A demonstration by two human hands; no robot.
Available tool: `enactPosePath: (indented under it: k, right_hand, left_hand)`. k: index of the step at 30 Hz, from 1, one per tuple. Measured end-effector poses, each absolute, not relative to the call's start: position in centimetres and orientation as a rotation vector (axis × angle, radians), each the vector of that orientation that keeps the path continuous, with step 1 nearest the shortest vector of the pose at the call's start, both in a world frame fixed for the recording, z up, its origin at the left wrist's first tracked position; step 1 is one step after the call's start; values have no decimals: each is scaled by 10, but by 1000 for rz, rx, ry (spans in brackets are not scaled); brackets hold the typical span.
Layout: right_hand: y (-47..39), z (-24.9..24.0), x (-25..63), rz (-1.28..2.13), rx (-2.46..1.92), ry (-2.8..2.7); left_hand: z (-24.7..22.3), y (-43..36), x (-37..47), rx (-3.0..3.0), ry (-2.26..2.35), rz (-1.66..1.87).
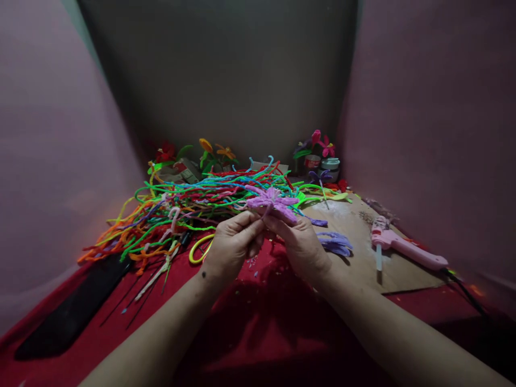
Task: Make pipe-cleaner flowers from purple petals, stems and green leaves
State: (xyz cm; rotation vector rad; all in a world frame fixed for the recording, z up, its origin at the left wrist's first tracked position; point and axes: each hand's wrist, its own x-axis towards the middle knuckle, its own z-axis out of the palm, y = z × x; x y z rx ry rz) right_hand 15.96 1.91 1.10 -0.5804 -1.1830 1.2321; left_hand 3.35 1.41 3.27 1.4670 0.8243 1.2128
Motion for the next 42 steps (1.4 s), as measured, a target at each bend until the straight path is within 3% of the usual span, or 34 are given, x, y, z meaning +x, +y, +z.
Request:
enactPosePath:
  k: [8,15,21,33,42]
  right_hand:
    - [13,21,164,1155,-578,-1234]
    - [6,25,164,1113,-648,-1310]
    - [5,17,161,1050,-638,-1389]
    - [5,18,165,989,-632,-1448]
    - [1,20,168,1104,-630,-1573]
  left_hand:
    - [52,18,20,1722,880,1077]
    - [59,18,5,2161,1011,1761]
    - [50,10,7,2514,1049,1685]
    - [57,13,10,2094,1058,1559]
    - [60,23,5,1720,818,1429]
